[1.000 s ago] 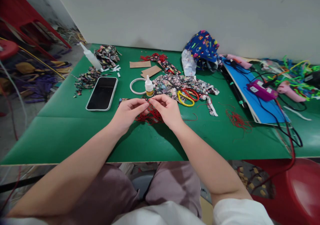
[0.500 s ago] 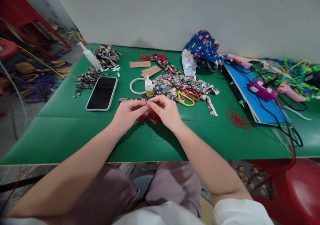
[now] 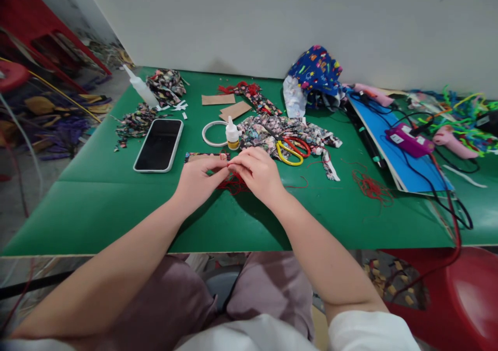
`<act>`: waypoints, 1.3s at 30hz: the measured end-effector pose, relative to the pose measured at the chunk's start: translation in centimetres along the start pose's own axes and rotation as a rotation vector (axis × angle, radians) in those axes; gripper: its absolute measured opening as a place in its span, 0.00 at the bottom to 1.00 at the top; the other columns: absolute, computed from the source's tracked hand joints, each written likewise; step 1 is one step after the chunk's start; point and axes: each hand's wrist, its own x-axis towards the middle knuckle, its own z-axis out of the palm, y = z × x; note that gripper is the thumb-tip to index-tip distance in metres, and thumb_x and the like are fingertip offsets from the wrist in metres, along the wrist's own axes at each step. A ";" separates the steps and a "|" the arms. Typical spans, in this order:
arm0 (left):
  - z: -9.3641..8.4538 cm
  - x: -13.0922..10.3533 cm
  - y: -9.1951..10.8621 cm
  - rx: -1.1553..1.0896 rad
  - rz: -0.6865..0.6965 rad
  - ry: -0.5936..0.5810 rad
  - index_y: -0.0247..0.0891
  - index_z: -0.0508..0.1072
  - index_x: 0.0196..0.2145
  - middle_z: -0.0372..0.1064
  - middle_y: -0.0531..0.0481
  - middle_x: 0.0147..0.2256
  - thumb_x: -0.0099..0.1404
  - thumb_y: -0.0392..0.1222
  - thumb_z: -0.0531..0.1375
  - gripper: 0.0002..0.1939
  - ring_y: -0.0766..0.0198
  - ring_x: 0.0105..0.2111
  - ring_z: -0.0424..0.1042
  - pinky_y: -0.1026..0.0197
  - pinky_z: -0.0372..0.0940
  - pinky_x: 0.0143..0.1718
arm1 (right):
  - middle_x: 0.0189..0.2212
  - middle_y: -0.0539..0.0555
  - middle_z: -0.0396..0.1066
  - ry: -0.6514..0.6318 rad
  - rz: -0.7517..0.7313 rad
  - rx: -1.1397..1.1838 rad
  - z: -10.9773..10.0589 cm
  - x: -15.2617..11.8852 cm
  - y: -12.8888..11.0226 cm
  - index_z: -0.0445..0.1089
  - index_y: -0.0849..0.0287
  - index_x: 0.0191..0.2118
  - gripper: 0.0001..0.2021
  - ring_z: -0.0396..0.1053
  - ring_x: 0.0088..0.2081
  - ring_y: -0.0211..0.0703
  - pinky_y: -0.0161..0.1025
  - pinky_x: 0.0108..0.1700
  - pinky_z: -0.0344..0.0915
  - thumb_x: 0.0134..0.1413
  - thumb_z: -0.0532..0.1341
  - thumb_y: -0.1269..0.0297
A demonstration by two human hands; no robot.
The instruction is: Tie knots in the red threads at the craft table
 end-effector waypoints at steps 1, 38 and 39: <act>0.0 0.0 -0.1 0.020 0.011 0.003 0.39 0.77 0.28 0.75 0.52 0.26 0.59 0.40 0.57 0.09 0.64 0.27 0.69 0.61 0.60 0.35 | 0.30 0.52 0.71 -0.006 -0.012 -0.015 0.0 0.0 0.1 0.73 0.54 0.33 0.06 0.66 0.35 0.41 0.41 0.39 0.63 0.55 0.58 0.63; 0.3 -0.3 1.6 -0.545 -0.124 0.003 0.36 0.77 0.33 0.73 0.52 0.28 0.59 0.43 0.59 0.10 0.68 0.27 0.67 0.65 0.62 0.31 | 0.37 0.51 0.64 0.076 0.385 0.757 0.6 0.1 -0.2 0.67 0.56 0.30 0.08 0.63 0.42 0.38 0.39 0.50 0.60 0.52 0.60 0.57; 0.3 -0.3 1.6 -0.512 -0.115 -0.011 0.36 0.76 0.33 0.73 0.53 0.27 0.59 0.43 0.58 0.09 0.68 0.27 0.67 0.65 0.62 0.31 | 0.36 0.50 0.65 0.065 0.407 0.802 0.8 0.1 -0.2 0.66 0.56 0.30 0.08 0.64 0.41 0.37 0.39 0.49 0.61 0.52 0.60 0.57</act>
